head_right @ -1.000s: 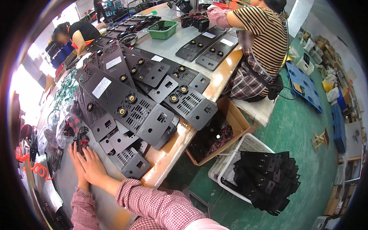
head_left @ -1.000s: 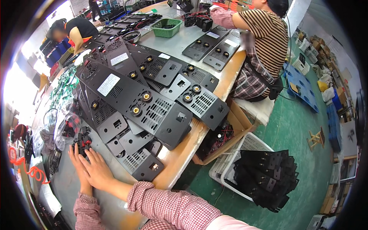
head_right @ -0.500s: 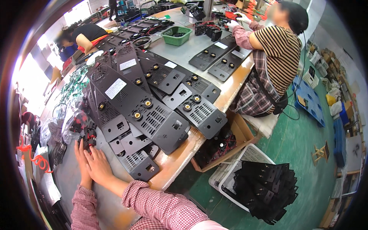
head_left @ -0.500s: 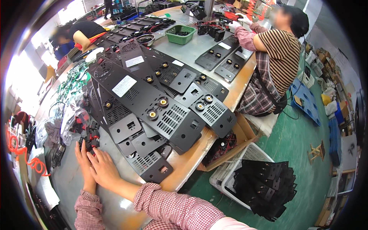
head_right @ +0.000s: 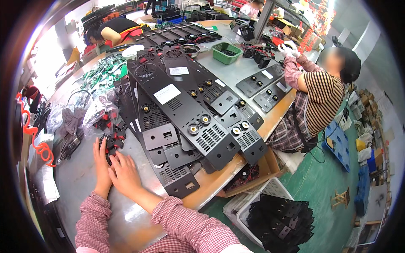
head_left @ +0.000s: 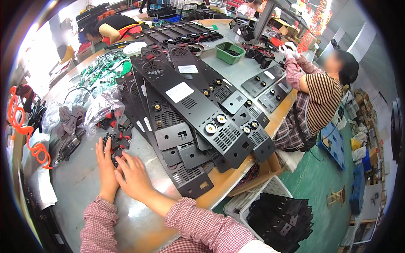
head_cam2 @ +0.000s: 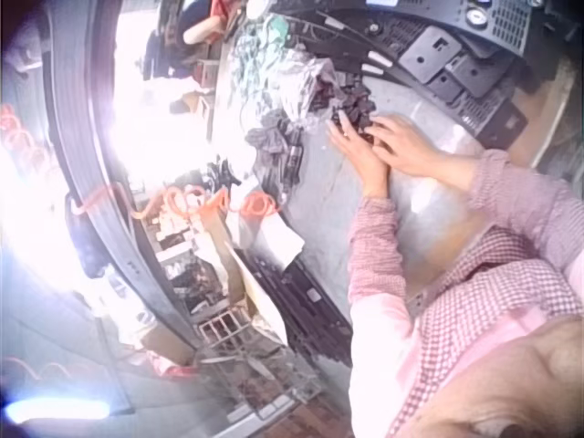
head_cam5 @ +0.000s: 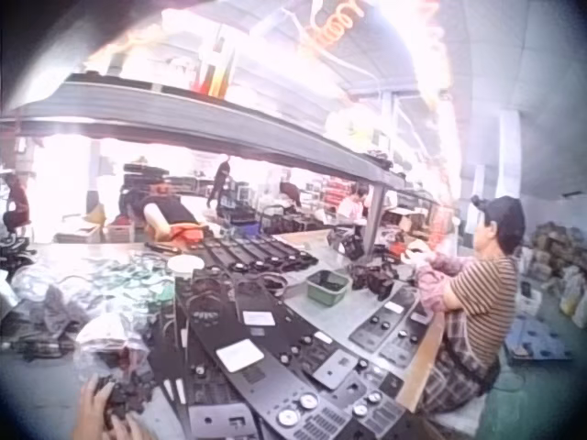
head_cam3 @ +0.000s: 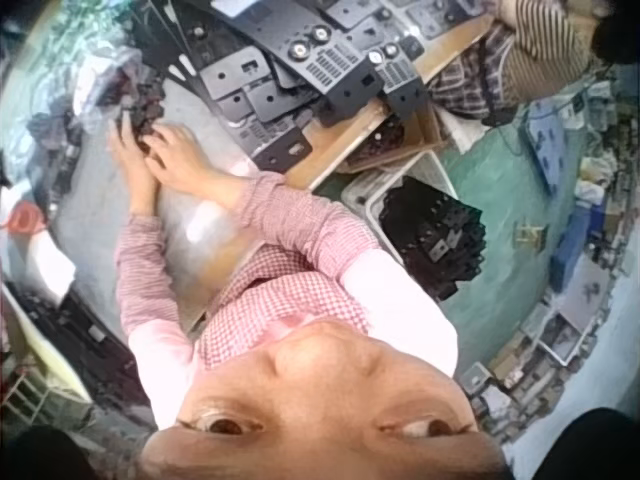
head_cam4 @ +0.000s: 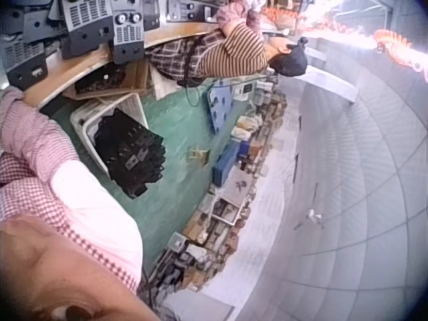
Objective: The person assembles electronic components on a workbench. They handle small red and black parts, placing them into a plastic bag, and then pick up black electronic chassis units. The person applies labels to the back of the chassis units and inserts the small red parts into slots on the units. Finally, they place the assembled units into a white basket.
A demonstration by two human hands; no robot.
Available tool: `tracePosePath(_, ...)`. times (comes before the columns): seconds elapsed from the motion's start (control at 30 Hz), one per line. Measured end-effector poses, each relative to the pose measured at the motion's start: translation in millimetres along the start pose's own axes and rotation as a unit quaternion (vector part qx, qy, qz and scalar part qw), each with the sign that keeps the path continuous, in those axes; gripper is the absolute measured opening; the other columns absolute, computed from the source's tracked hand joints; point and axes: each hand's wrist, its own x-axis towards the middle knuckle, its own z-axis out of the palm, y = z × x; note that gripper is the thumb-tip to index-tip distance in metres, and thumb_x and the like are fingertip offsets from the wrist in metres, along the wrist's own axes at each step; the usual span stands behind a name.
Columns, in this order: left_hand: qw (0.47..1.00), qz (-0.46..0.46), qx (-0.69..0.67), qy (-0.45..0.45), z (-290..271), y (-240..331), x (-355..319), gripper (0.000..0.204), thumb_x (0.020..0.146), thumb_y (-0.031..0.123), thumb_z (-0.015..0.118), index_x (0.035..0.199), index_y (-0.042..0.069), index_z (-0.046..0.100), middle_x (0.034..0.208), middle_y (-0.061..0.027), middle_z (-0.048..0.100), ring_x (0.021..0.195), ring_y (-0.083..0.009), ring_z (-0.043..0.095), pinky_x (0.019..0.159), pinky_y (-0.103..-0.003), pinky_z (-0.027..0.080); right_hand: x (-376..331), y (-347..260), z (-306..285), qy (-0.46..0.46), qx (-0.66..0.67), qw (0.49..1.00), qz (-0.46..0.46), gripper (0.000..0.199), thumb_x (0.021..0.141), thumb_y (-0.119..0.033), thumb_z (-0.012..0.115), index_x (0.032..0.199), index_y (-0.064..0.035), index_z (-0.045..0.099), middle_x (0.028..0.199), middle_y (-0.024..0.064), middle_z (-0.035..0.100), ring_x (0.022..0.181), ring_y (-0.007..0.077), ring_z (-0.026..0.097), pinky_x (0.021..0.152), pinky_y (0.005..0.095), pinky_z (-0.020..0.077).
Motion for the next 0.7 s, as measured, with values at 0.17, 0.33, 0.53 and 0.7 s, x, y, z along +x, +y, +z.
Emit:
tracePosePath(0.17, 1.0, -0.015, -0.023, -0.008, -5.1, 3.9, 0.1, 0.081, 0.08, 0.006, 0.072, 0.152, 0.016, 0.036, 0.162, -0.0172, 0.02, 0.148, -0.0438, 0.019, 0.12, -0.052, 0.024, 1.5, -0.7, -0.4, 0.011, 0.003, 1.0, 0.003, 0.045, 0.095, -0.024, 0.059, 0.131, 0.0024, 0.056, 0.139, 0.0235, 0.05, 0.129, 0.0391, 0.048, 0.114, 0.0528, 0.0314)
tracePosePath(0.33, 0.999, -0.026, -0.037, -0.006, -6.0, 4.9, -1.5, 0.081, 0.08, 0.007, 0.073, 0.152, 0.016, 0.036, 0.162, -0.0174, 0.02, 0.148, -0.0439, 0.019, 0.12, -0.051, 0.024, 0.6, 2.0, 3.5, 0.016, -0.011, 1.0, 0.014, 0.045, 0.096, -0.024, 0.058, 0.128, 0.0062, 0.057, 0.14, 0.0244, 0.05, 0.129, 0.0398, 0.048, 0.112, 0.0505, 0.0335)
tracePosePath(0.53, 0.999, -0.026, -0.044, 0.005, -5.3, 5.0, -1.3, 0.078, 0.082, 0.01, 0.074, 0.151, 0.015, 0.037, 0.161, -0.0184, 0.021, 0.149, -0.0442, 0.018, 0.12, -0.051, 0.023, 0.7, 0.7, 2.3, 0.059, 0.003, 0.998, -0.001, 0.044, 0.094, -0.023, 0.06, 0.125, 0.0084, 0.058, 0.137, 0.0241, 0.053, 0.122, 0.0403, 0.051, 0.106, 0.0477, 0.0399)
tracePosePath(0.7, 0.998, -0.014, -0.051, 0.024, -4.7, 4.4, -1.4, 0.076, 0.083, 0.01, 0.073, 0.151, 0.013, 0.038, 0.16, -0.0195, 0.022, 0.149, -0.0439, 0.017, 0.12, -0.052, 0.021, -8.6, -5.7, -4.8, 0.104, 0.073, 0.992, -0.01, 0.042, 0.097, -0.021, 0.058, 0.129, 0.0061, 0.057, 0.138, 0.0226, 0.052, 0.126, 0.0385, 0.051, 0.107, 0.0448, 0.0399)
